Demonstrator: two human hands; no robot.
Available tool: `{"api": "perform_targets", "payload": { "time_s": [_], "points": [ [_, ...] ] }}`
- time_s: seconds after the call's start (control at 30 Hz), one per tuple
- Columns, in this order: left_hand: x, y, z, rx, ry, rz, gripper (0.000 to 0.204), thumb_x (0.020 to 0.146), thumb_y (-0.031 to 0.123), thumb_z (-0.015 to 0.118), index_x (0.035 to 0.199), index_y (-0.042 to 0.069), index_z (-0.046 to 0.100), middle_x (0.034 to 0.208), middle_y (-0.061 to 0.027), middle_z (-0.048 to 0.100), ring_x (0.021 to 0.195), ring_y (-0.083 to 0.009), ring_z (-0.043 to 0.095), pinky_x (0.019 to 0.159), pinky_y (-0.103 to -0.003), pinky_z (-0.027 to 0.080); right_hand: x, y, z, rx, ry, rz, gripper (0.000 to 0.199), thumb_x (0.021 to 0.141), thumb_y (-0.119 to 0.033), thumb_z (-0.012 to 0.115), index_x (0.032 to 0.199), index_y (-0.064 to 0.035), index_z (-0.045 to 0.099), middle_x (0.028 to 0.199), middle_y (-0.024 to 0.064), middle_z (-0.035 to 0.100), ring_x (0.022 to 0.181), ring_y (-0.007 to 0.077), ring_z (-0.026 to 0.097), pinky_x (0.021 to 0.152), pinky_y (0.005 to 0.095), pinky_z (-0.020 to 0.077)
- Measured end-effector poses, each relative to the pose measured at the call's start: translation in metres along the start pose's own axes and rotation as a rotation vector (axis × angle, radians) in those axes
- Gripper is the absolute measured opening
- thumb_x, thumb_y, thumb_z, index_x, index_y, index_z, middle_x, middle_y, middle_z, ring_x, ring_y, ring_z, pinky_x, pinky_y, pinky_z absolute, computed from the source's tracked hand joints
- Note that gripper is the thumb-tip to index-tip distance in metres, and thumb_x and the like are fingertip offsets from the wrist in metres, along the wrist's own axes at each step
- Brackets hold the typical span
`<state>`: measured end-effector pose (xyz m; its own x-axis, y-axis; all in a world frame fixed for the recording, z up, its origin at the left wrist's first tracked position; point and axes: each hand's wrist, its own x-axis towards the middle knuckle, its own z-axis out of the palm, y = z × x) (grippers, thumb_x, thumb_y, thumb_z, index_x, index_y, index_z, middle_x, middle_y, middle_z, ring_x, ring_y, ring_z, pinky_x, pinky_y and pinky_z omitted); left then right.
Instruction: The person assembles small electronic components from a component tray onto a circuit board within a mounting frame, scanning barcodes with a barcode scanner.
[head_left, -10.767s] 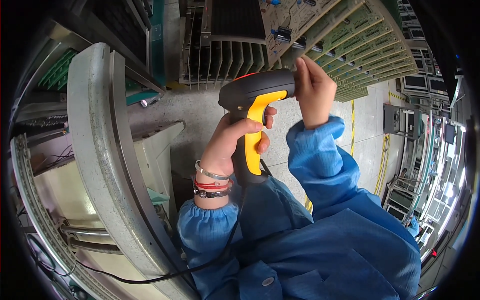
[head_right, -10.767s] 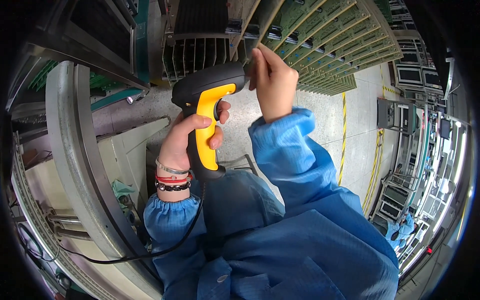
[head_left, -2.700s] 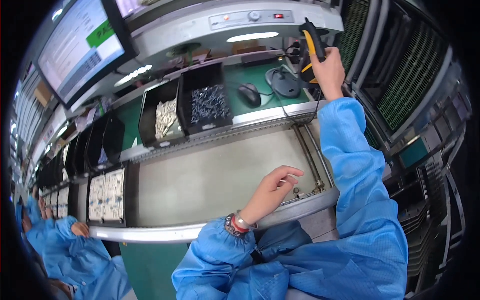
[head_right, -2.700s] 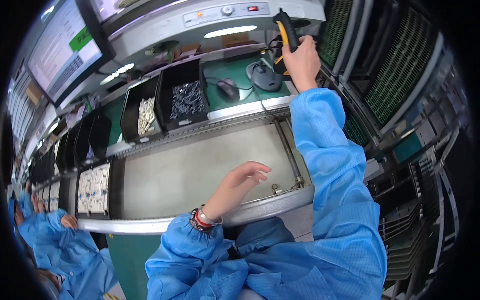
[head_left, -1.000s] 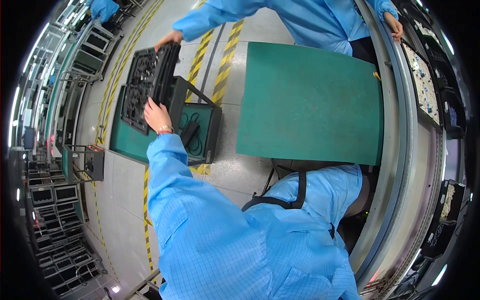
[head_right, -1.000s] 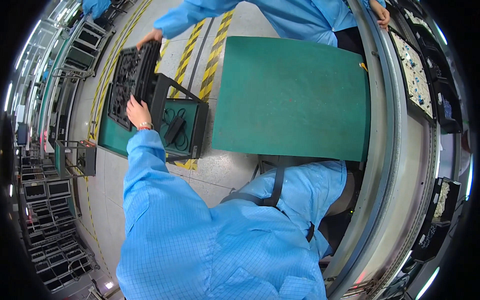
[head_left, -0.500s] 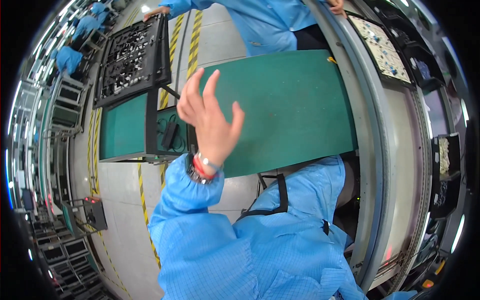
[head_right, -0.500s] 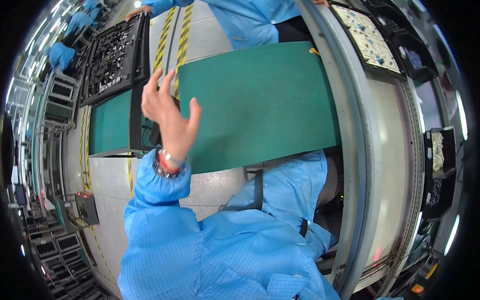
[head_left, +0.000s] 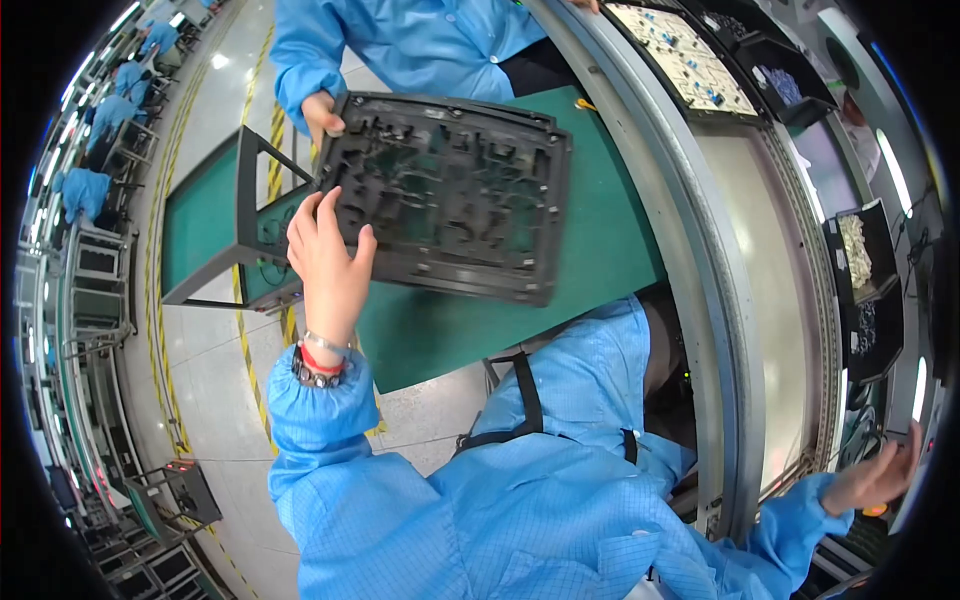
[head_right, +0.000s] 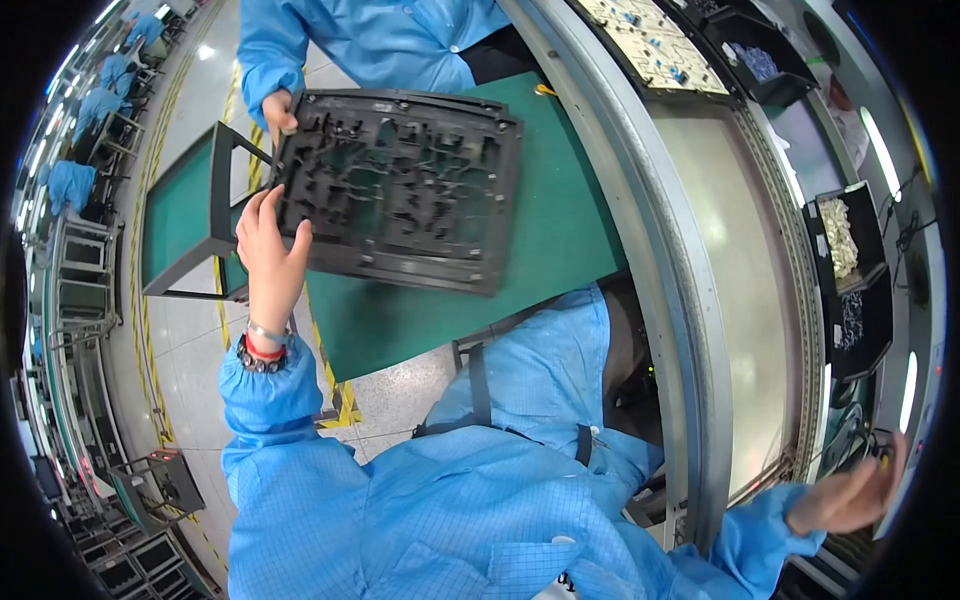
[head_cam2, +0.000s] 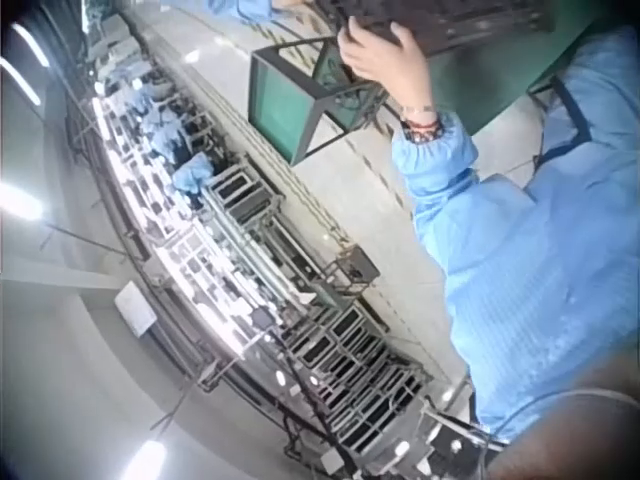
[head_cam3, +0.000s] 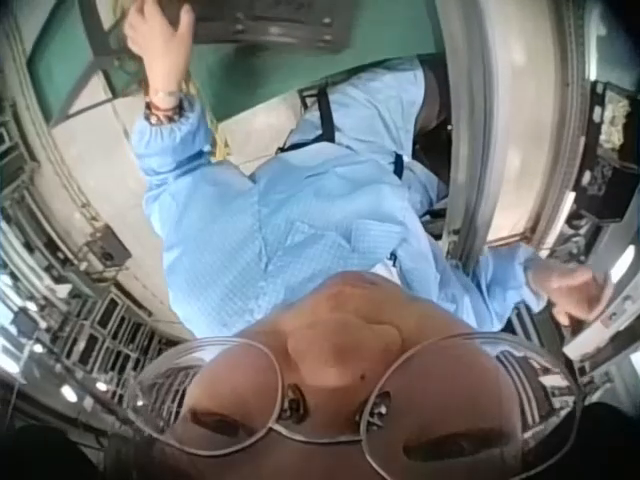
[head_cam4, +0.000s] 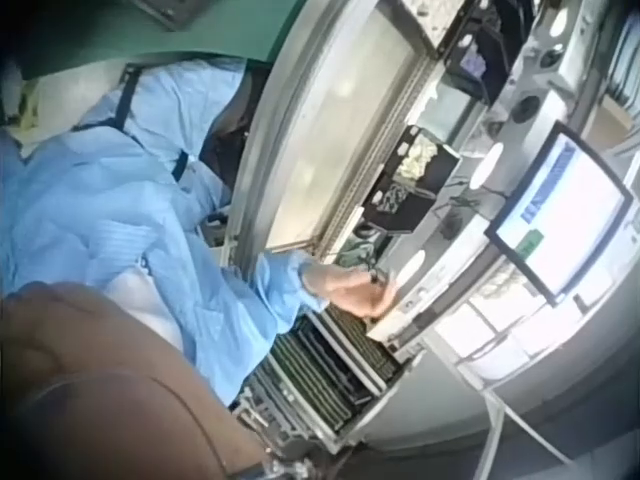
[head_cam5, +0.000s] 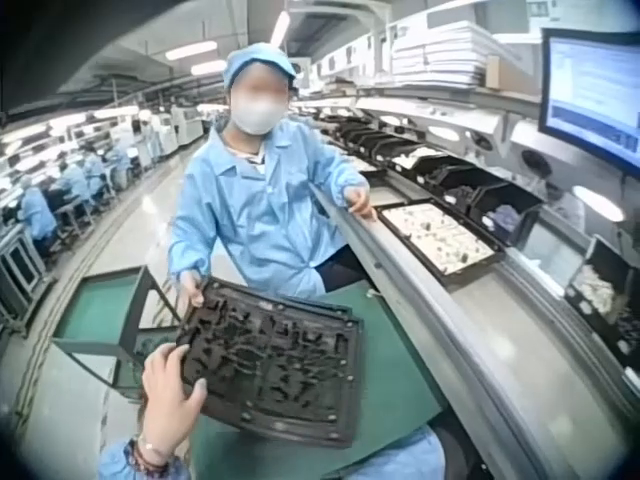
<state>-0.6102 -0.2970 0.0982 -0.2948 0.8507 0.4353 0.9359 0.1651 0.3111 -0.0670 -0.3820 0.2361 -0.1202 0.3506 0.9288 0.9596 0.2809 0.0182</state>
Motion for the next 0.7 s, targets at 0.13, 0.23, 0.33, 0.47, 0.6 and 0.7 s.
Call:
{"api": "perform_targets", "payload": {
  "time_s": [0.13, 0.23, 0.33, 0.47, 0.6, 0.7],
  "points": [
    [0.011, -0.028, 0.059, 0.087, -0.017, -0.089, 0.052, 0.077, 0.02, 0.062, 0.122, 0.003, 0.044, 0.118, -0.0166, 0.044, 0.113, -0.0334, 0.039, 0.094, -0.046, 0.032, -0.033, -0.06, 0.039, 0.414, -0.216, 0.278, 0.034, 0.089, -0.008, 0.044, 0.12, 0.0032, 0.042, 0.118, 0.0181, 0.05, 0.109, 0.0265, 0.05, 0.099, 0.0386, 0.0355],
    [0.016, -0.026, 0.087, 0.034, -0.246, -0.153, 0.057, 0.077, 0.026, 0.064, 0.117, -0.008, 0.043, 0.11, -0.0222, 0.047, 0.096, -0.0366, 0.049, 0.08, -0.043, 0.042, -0.056, -0.098, 0.074, 0.614, -0.388, 0.485, 0.036, 0.087, -0.006, 0.046, 0.121, 0.002, 0.041, 0.115, 0.0164, 0.051, 0.107, 0.0248, 0.05, 0.097, 0.0369, 0.0366],
    [-0.005, 0.0, 0.086, 0.181, -0.052, -0.039, 0.062, 0.076, 0.027, 0.066, 0.119, -0.01, 0.04, 0.11, -0.0239, 0.045, 0.095, -0.0364, 0.049, 0.079, -0.042, 0.043, -0.072, -0.127, 0.117, 0.763, -0.66, 0.683, 0.04, 0.083, -0.001, 0.049, 0.122, 0.0021, 0.041, 0.114, 0.0143, 0.051, 0.104, 0.0231, 0.052, 0.094, 0.0342, 0.0379],
    [-0.004, 0.03, 0.069, -0.181, -0.317, 0.327, 0.052, 0.075, 0.019, 0.065, 0.119, -0.002, 0.047, 0.115, -0.0198, 0.046, 0.102, -0.036, 0.048, 0.089, -0.04, 0.04, -0.077, -0.133, 0.162, 0.856, -0.837, 0.716, 0.042, 0.08, 0.0, 0.051, 0.121, 0.0011, 0.042, 0.113, 0.0134, 0.052, 0.101, 0.0215, 0.053, 0.093, 0.0328, 0.0384],
    [0.043, 0.104, 0.083, -0.55, -0.74, 0.698, 0.033, 0.08, 0.008, 0.058, 0.112, 0.003, 0.055, 0.11, -0.0141, 0.052, 0.104, -0.0311, 0.05, 0.09, -0.037, 0.041, -0.085, -0.117, 0.178, 0.863, -0.816, 0.741, 0.042, 0.079, 0.002, 0.05, 0.12, 0.0015, 0.043, 0.111, 0.0135, 0.052, 0.098, 0.0207, 0.054, 0.091, 0.0329, 0.0395],
    [0.072, 0.162, 0.162, -0.648, -0.619, 0.989, 0.029, 0.081, 0.012, 0.057, 0.108, 0.005, 0.056, 0.11, -0.0121, 0.052, 0.105, -0.0278, 0.05, 0.09, -0.036, 0.04, -0.082, -0.103, 0.183, 0.841, -0.755, 0.795, 0.042, 0.079, 0.004, 0.049, 0.12, 0.0021, 0.043, 0.11, 0.0142, 0.053, 0.097, 0.0204, 0.055, 0.09, 0.033, 0.0402]
  ]
}}
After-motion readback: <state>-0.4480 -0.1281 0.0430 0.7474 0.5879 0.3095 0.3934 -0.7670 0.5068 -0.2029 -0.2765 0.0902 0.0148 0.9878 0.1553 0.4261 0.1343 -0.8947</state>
